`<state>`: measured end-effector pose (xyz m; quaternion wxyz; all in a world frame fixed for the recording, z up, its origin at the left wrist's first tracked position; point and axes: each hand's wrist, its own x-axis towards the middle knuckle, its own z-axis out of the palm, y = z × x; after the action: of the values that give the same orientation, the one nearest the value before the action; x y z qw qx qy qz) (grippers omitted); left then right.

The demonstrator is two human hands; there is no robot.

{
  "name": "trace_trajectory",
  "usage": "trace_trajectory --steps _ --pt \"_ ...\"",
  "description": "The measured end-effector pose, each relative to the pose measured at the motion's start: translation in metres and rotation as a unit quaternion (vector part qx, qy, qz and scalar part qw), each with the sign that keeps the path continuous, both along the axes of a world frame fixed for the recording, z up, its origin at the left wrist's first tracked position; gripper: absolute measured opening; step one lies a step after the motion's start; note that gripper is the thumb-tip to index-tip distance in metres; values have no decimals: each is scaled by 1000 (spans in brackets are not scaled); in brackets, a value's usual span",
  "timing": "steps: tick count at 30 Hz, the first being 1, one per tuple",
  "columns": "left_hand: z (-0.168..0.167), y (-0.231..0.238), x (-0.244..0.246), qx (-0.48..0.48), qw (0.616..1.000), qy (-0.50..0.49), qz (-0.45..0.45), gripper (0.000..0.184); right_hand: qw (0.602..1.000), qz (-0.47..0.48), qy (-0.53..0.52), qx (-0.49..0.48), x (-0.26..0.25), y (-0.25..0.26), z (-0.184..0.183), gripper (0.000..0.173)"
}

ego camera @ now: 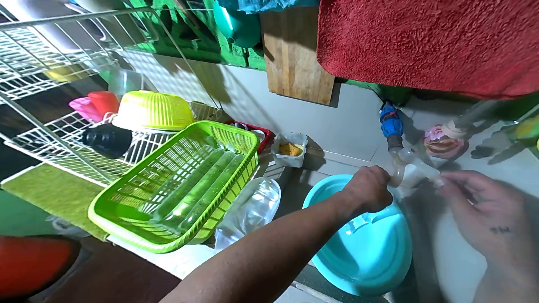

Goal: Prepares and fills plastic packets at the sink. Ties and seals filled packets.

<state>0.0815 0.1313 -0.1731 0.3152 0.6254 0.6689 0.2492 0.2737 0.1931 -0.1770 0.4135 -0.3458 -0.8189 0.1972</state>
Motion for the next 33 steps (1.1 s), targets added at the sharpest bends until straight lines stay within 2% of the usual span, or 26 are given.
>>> trace_trajectory --steps 10,17,22,26,28,30,31,33 --pt "3 4 1 -3 1000 16 -9 17 1000 -10 0 9 -3 0 1 25" --pt "3 5 2 2 1000 5 -7 8 1000 -11 -4 15 -4 -3 4 25" --pt "16 2 -7 -23 1000 -2 -13 19 999 47 -6 8 -26 -3 15 18" --pt "11 -9 -15 -24 1000 -10 7 26 999 -13 -48 5 -64 1 20 39" --pt "15 -19 -20 0 1000 -11 12 24 999 -14 -49 -4 -68 -3 27 36" --pt "27 -28 -25 3 1000 -20 20 20 999 26 -24 -26 -61 -9 22 27" --pt "34 -32 -27 5 999 -23 24 16 997 49 -11 -53 -55 -13 13 30" --pt "49 -39 -32 7 999 -28 30 18 993 62 -6 -100 -47 -23 -12 51"
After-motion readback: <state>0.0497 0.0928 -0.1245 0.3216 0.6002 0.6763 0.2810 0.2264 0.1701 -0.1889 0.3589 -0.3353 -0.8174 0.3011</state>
